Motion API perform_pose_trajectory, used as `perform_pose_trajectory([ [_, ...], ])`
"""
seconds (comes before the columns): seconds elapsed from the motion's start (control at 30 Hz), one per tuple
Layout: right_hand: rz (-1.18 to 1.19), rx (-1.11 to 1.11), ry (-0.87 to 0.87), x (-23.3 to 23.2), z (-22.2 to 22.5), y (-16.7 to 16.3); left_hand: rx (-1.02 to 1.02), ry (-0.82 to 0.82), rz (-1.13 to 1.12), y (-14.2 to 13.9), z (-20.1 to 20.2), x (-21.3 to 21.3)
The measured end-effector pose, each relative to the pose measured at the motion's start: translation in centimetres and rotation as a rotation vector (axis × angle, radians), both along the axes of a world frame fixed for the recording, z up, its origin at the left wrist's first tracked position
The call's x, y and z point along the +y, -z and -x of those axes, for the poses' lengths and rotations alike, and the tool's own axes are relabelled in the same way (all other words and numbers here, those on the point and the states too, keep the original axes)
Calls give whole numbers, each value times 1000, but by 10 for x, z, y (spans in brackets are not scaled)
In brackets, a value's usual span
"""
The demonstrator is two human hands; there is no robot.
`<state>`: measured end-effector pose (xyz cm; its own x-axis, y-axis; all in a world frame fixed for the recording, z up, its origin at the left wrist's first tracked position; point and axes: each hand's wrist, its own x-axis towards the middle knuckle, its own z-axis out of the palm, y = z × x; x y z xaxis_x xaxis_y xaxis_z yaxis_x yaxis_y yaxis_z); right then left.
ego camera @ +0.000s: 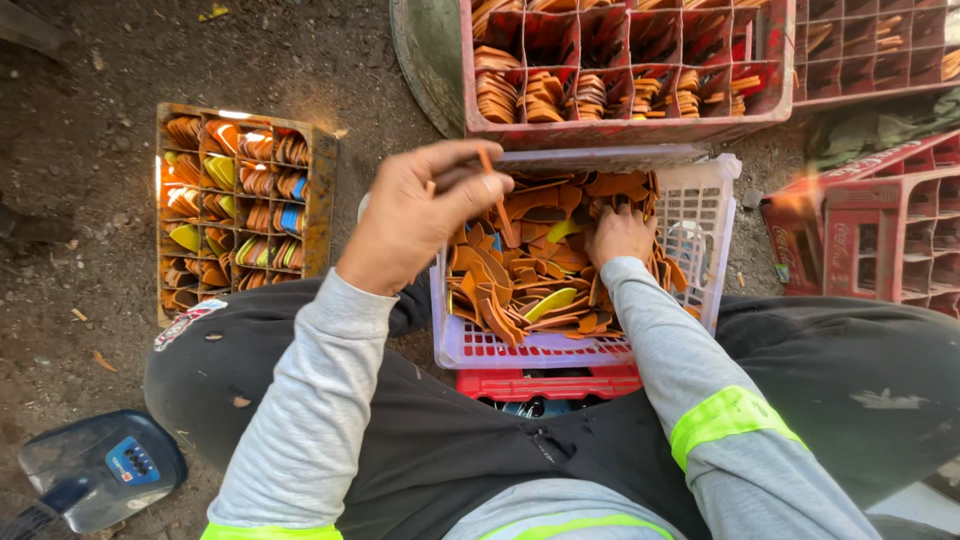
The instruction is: The person sits on the ground and sorts orange plastic pieces from a white basket into a red crate. They pick up pieces, separate them by hand, and place them into the crate.
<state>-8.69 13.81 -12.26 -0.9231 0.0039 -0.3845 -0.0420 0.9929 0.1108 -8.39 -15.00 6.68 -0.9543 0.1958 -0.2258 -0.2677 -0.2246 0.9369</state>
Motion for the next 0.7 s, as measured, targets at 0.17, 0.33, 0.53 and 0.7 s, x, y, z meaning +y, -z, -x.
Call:
perform_pose_trajectory([
  [0.17,-12,169,-18,6,4,5,258,101,687,-4,-7,13],
  [0.33,182,213,29,30,3,3,529,114,1027,-14,-8,26],
  [0.53,962,-159,302,76,17,-49,-10,276,703,-10,-6,26],
  [0.7,1589,-403,526,80,11,-134,9,262,268,25,-10,48],
])
